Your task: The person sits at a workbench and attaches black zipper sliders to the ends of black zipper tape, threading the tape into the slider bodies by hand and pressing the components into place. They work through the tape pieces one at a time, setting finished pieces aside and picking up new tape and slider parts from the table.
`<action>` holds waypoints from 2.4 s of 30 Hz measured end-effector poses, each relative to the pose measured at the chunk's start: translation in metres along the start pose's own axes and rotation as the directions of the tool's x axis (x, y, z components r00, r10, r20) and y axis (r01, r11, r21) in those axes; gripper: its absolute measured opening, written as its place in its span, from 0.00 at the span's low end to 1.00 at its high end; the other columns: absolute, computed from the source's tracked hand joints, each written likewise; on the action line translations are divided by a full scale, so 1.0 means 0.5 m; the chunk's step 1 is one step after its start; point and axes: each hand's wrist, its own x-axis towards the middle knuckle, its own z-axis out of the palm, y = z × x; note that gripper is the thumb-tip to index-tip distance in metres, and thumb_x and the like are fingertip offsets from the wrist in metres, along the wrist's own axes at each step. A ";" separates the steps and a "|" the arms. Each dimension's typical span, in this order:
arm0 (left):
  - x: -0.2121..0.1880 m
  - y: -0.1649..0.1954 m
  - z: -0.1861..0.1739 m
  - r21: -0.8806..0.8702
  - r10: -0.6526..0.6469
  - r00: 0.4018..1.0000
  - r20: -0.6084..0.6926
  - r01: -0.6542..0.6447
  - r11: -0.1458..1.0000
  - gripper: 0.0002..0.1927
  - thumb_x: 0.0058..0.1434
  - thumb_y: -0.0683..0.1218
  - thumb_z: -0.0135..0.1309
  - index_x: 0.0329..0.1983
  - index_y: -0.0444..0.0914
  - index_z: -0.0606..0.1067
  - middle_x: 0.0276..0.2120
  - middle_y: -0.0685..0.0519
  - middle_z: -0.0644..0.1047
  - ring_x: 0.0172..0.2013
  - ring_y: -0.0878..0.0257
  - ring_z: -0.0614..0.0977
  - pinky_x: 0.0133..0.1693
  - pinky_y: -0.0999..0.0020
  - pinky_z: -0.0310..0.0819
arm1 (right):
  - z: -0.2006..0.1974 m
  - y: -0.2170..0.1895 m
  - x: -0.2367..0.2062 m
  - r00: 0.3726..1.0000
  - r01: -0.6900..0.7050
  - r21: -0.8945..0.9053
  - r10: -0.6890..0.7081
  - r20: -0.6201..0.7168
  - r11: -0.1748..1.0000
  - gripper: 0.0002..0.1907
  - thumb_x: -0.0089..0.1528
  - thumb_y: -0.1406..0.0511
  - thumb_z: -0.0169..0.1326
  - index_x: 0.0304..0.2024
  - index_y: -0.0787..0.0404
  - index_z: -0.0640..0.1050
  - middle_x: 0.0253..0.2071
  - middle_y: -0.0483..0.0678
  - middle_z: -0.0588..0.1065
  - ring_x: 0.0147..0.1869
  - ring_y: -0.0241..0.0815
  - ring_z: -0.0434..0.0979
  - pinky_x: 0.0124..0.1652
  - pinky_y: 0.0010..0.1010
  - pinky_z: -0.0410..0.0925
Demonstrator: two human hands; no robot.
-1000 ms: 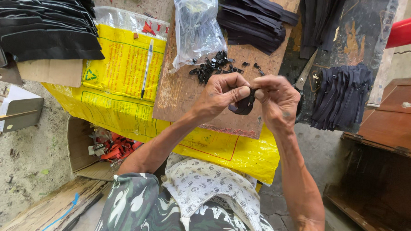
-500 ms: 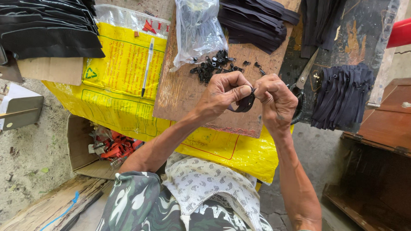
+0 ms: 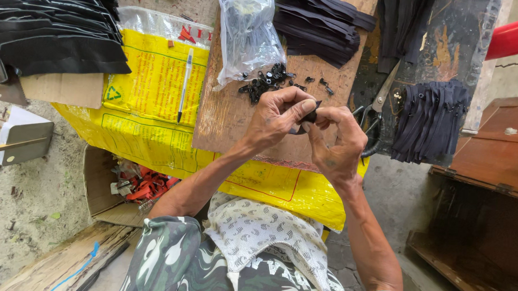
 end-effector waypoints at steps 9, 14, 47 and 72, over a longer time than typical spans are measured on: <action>0.012 -0.003 -0.023 0.012 0.018 1.000 -0.025 -0.018 1.000 0.09 0.68 0.44 0.57 0.35 0.33 0.79 0.28 0.53 0.80 0.28 0.71 0.79 0.31 0.75 0.77 | 0.008 -0.031 0.017 0.984 0.174 -0.234 -0.180 -0.004 0.957 0.10 0.63 0.77 0.63 0.46 0.67 0.79 0.40 0.54 0.77 0.41 0.46 0.79 0.41 0.32 0.72; 0.013 -0.009 -0.033 0.088 -0.155 0.988 -0.013 0.155 0.984 0.09 0.64 0.46 0.56 0.31 0.36 0.78 0.23 0.56 0.79 0.23 0.74 0.77 0.23 0.78 0.71 | 0.000 -0.011 0.028 0.996 0.087 -0.212 -0.088 0.007 0.973 0.06 0.65 0.76 0.60 0.42 0.66 0.77 0.40 0.53 0.73 0.44 0.46 0.75 0.43 0.33 0.69; 0.025 -0.046 -0.007 0.109 -0.167 0.986 -0.027 0.169 0.980 0.14 0.68 0.45 0.57 0.53 0.34 0.75 0.39 0.52 0.81 0.34 0.69 0.82 0.34 0.76 0.77 | -0.453 0.387 -0.080 0.766 -0.557 0.156 0.577 -0.284 0.816 0.16 0.64 0.75 0.61 0.55 0.66 0.77 0.38 0.42 0.80 0.37 0.30 0.76 0.35 0.21 0.69; 0.001 -0.052 -0.125 0.091 -0.031 0.967 -0.255 0.056 0.994 0.12 0.69 0.46 0.61 0.47 0.32 0.78 0.33 0.51 0.81 0.29 0.69 0.81 0.29 0.77 0.75 | -0.314 0.286 -0.048 0.869 -0.378 -0.437 0.149 -0.473 0.816 0.05 0.64 0.77 0.63 0.41 0.65 0.82 0.41 0.50 0.76 0.39 0.38 0.78 0.39 0.30 0.70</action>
